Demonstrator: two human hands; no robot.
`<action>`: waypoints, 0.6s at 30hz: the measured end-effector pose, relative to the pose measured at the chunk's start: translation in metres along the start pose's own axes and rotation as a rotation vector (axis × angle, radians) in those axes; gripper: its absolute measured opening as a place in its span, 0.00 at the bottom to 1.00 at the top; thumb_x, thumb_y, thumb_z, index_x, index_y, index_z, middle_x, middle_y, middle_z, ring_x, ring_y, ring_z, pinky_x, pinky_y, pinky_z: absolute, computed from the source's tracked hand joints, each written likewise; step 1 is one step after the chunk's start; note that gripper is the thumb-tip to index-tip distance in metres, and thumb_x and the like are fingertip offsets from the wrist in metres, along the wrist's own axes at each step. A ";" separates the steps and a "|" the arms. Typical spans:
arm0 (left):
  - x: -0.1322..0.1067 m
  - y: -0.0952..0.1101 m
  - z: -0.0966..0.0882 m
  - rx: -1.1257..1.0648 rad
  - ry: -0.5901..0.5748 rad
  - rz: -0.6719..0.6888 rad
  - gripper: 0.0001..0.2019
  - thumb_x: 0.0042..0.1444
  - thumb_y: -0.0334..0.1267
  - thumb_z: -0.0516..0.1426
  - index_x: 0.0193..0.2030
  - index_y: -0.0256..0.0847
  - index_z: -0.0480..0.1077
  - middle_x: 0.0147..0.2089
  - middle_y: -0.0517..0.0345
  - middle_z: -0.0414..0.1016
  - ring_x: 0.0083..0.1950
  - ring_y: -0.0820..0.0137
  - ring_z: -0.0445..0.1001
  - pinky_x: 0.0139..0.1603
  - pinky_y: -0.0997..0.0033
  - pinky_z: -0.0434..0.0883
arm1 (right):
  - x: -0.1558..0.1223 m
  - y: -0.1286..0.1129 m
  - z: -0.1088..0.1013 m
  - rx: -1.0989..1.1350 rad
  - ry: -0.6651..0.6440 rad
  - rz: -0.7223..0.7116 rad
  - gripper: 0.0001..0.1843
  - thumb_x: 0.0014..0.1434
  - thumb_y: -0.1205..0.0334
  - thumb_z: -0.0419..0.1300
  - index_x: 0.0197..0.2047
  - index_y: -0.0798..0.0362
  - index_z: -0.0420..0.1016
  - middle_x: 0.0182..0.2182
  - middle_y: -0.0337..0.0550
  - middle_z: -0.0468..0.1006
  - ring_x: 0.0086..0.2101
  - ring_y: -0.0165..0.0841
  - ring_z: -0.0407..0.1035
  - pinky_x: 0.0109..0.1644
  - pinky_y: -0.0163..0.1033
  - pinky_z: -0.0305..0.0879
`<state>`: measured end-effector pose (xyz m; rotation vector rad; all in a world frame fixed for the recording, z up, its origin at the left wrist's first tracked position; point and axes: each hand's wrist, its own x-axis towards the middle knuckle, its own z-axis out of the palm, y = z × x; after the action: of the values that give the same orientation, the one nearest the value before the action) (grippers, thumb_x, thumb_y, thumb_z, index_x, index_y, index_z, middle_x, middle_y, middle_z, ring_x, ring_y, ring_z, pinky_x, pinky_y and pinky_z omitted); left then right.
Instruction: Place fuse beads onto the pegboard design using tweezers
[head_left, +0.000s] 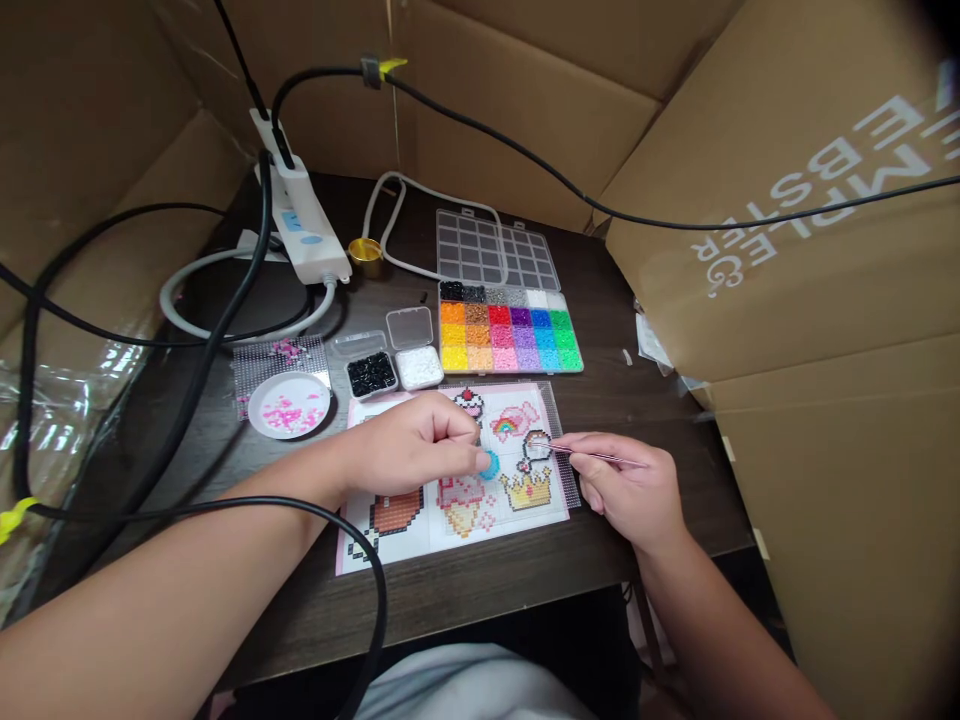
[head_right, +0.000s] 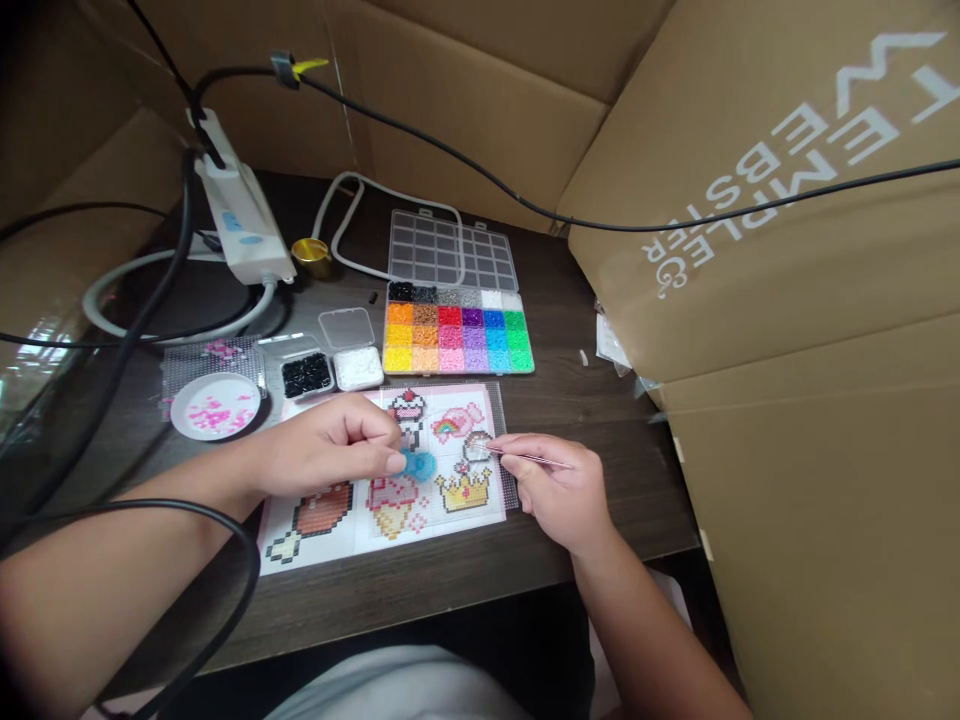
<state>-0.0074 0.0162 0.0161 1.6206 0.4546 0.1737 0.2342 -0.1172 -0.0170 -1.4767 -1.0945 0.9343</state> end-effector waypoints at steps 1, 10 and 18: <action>0.000 0.000 0.000 -0.003 0.003 0.006 0.23 0.56 0.42 0.58 0.17 0.42 0.50 0.19 0.68 0.46 0.22 0.79 0.46 0.22 0.73 0.47 | 0.000 0.000 0.000 -0.002 -0.002 -0.004 0.05 0.57 0.63 0.67 0.34 0.51 0.86 0.38 0.50 0.86 0.13 0.22 0.63 0.14 0.31 0.61; -0.001 -0.001 0.000 -0.012 0.000 -0.015 0.23 0.57 0.41 0.58 0.18 0.42 0.50 0.19 0.68 0.46 0.22 0.79 0.46 0.22 0.72 0.47 | 0.000 -0.003 0.001 -0.007 -0.007 0.005 0.04 0.56 0.62 0.68 0.34 0.51 0.85 0.39 0.48 0.86 0.13 0.22 0.63 0.14 0.32 0.61; 0.000 0.000 0.000 -0.009 0.000 0.013 0.23 0.57 0.40 0.57 0.17 0.42 0.50 0.19 0.68 0.46 0.22 0.79 0.46 0.21 0.73 0.47 | -0.001 -0.002 0.001 -0.026 -0.002 0.017 0.05 0.56 0.60 0.68 0.34 0.51 0.85 0.39 0.48 0.86 0.13 0.22 0.62 0.13 0.33 0.60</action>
<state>-0.0071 0.0159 0.0160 1.6149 0.4427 0.1857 0.2329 -0.1173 -0.0151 -1.5089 -1.1005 0.9365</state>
